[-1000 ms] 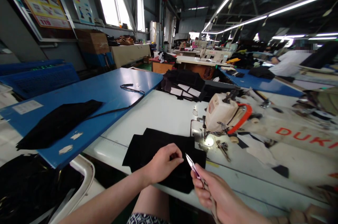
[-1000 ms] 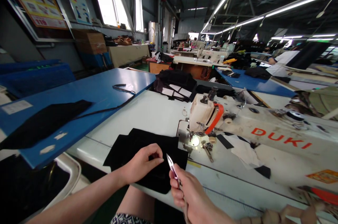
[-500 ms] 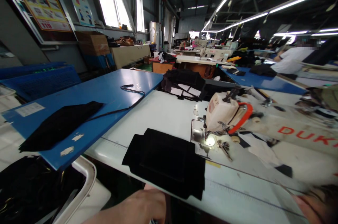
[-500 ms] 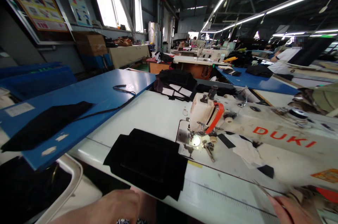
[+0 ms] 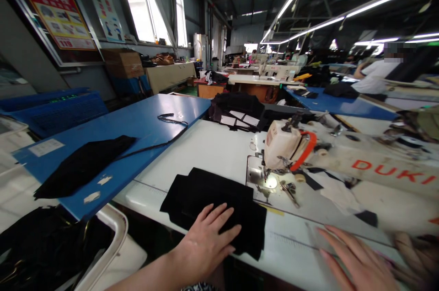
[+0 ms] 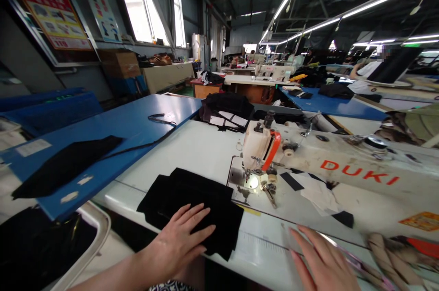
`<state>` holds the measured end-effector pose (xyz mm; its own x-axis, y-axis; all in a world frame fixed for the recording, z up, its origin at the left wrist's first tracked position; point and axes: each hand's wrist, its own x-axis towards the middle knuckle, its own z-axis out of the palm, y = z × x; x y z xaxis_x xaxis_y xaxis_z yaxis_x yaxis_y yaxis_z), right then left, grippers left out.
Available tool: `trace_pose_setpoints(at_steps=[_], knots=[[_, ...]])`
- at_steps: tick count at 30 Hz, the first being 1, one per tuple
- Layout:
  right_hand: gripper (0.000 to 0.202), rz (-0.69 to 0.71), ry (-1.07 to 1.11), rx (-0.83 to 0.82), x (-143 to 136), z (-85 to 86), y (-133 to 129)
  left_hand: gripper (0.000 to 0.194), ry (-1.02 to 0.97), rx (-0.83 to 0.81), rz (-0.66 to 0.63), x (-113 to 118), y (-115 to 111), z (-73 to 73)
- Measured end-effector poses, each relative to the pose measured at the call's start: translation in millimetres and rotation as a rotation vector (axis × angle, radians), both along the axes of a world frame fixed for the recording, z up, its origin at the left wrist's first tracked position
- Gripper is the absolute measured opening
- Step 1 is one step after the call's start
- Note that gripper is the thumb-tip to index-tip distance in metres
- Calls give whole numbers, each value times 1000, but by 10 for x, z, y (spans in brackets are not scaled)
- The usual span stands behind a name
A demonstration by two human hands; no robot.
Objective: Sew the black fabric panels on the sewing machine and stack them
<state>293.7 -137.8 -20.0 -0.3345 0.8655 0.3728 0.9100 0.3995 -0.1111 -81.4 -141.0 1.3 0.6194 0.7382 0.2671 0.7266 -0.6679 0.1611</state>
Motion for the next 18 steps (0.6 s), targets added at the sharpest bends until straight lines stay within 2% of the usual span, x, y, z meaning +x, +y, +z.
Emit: trace_pose_setpoints(at_steps=[5,9,12,16,18], knots=[[35,246,90,-146,-963,215,41,37,-19,45,-36,-16,-31,33],[29,327,234,-254,-1491,308,164,29,-126,162,-81,-32,-88,15],[23,352,274,-335,-1674,313,265,25,-205,235,-102,-63,-145,-38],[8,350,287,-426,-1746,335,337,25,-222,241,-108,-97,-191,-134],[9,351,282,-456,-1766,366,353,26,-210,228,-106,-102,-196,-161]])
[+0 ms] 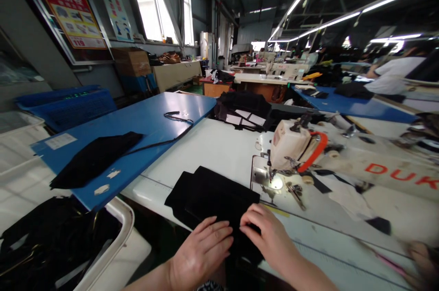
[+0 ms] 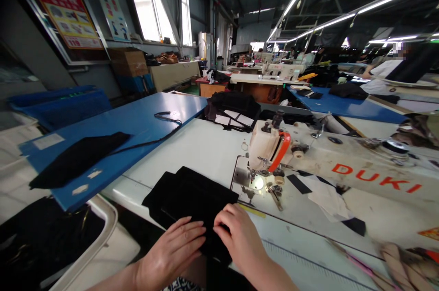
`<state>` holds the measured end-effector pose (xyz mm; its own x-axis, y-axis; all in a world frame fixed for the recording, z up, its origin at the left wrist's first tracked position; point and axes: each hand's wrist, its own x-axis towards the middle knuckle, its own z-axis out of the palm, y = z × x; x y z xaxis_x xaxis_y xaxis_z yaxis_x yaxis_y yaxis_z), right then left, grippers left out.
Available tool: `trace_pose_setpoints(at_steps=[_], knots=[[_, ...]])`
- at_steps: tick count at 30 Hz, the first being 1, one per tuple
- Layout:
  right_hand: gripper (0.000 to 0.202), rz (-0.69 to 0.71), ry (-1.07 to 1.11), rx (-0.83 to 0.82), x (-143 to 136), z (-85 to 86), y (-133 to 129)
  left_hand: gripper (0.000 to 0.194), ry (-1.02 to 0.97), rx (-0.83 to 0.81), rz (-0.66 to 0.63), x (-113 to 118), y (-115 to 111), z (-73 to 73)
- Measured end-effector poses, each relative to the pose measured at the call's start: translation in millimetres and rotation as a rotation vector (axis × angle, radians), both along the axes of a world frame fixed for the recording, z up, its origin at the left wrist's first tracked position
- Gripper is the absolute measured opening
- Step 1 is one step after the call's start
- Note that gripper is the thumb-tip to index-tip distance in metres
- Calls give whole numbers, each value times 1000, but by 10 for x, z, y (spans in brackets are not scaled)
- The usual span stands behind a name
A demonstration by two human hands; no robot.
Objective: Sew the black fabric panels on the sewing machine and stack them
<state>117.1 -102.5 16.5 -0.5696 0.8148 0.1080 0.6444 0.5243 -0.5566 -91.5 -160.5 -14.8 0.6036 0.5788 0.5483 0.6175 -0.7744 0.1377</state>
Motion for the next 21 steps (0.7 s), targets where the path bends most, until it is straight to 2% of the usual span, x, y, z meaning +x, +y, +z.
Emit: trace_pose_setpoints(at_steps=[5,10,13,14,16,19,21], knots=[[14,6,-34,-10,-1,69,82,29,47,-28,-1,-7,-5,12],[18,-278,165,-53,257,61,208,40,104,-57,3,-37,-38,-35],[24,-315,237,-121,413,66,130,37,7,-147,18,-16,1,-16],[25,-294,258,-150,437,87,72,35,-60,-207,44,0,38,34],[32,-274,336,-255,442,174,-63,29,-205,-396,128,34,148,224],[43,-343,540,-514,374,407,-222,22,-342,-774,256,62,350,666],[51,-331,686,-632,311,583,-260,25,-384,-927,272,59,455,962]])
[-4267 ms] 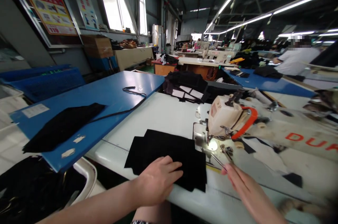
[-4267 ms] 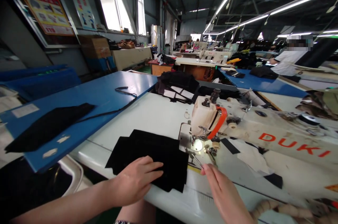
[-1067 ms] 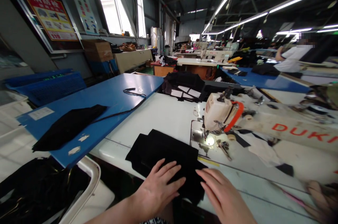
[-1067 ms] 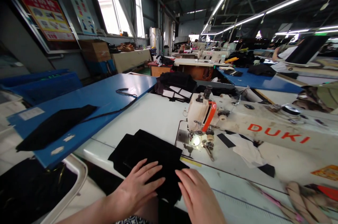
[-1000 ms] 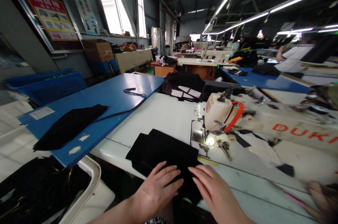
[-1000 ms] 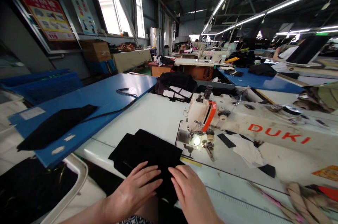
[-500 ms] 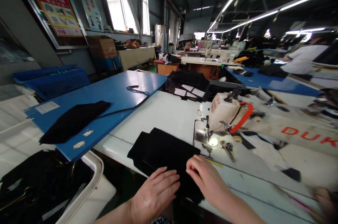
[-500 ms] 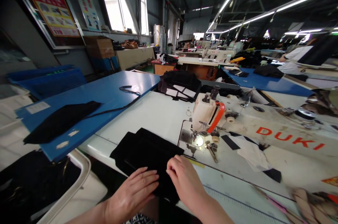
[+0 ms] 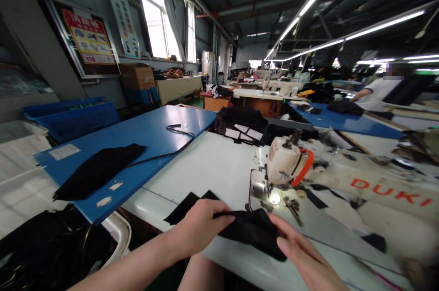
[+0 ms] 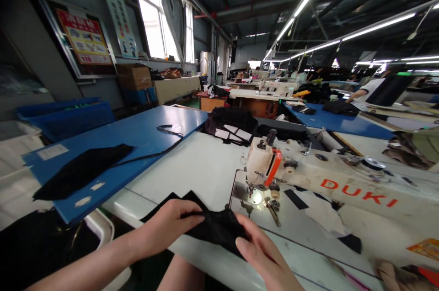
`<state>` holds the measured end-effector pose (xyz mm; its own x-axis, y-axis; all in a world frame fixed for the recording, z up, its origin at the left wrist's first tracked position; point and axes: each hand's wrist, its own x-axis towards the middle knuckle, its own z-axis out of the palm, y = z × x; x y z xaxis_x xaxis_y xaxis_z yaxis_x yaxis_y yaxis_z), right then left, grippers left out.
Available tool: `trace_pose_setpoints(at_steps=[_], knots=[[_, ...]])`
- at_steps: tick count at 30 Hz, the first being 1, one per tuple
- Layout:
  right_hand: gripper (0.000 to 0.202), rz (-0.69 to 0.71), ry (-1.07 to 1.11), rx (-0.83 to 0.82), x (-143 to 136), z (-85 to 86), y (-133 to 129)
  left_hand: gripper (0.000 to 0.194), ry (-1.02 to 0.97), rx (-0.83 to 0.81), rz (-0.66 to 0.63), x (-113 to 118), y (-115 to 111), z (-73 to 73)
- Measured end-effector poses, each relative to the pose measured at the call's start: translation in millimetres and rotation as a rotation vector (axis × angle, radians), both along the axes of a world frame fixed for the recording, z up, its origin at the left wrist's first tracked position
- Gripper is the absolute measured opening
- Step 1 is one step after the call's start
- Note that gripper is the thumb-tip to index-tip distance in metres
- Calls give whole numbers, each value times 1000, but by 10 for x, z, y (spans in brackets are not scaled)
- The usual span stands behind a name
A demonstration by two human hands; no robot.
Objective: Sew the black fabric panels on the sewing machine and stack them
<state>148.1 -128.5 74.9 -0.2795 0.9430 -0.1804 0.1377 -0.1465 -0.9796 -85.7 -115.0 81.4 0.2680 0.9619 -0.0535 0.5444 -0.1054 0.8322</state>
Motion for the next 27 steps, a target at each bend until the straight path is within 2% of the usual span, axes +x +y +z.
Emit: trace_pose_setpoints(at_steps=[2,4,8,12,15,18,20,22,24,27], knots=[[59,45,122,-5,-61,147,7,28,-57,-85,-35,-11,56,216],[56,69,178,-16,-112,241,31,32,-126,-186,-85,-21,68,328],[46,-16,212,-104,-162,282,58,35,-332,-443,-75,-40,41,331],[47,-103,228,-143,-134,221,80,35,-550,-604,-97,-102,17,226],[43,-216,137,-108,-67,139,145,38,-624,-663,-148,-171,-60,53],[40,-359,36,-101,6,40,224,46,-557,-732,-162,-246,-216,-238],[38,-417,-7,-109,40,-21,262,48,-457,-717,-76,-309,-330,-434],[36,-419,1,-122,60,-66,287,46,-419,-665,-6,-386,-416,-558],[36,-370,74,-159,68,-89,306,42,-431,-643,0,-467,-459,-580],[45,-222,193,-242,66,-72,336,37,-443,-647,-26,-567,-455,-486]])
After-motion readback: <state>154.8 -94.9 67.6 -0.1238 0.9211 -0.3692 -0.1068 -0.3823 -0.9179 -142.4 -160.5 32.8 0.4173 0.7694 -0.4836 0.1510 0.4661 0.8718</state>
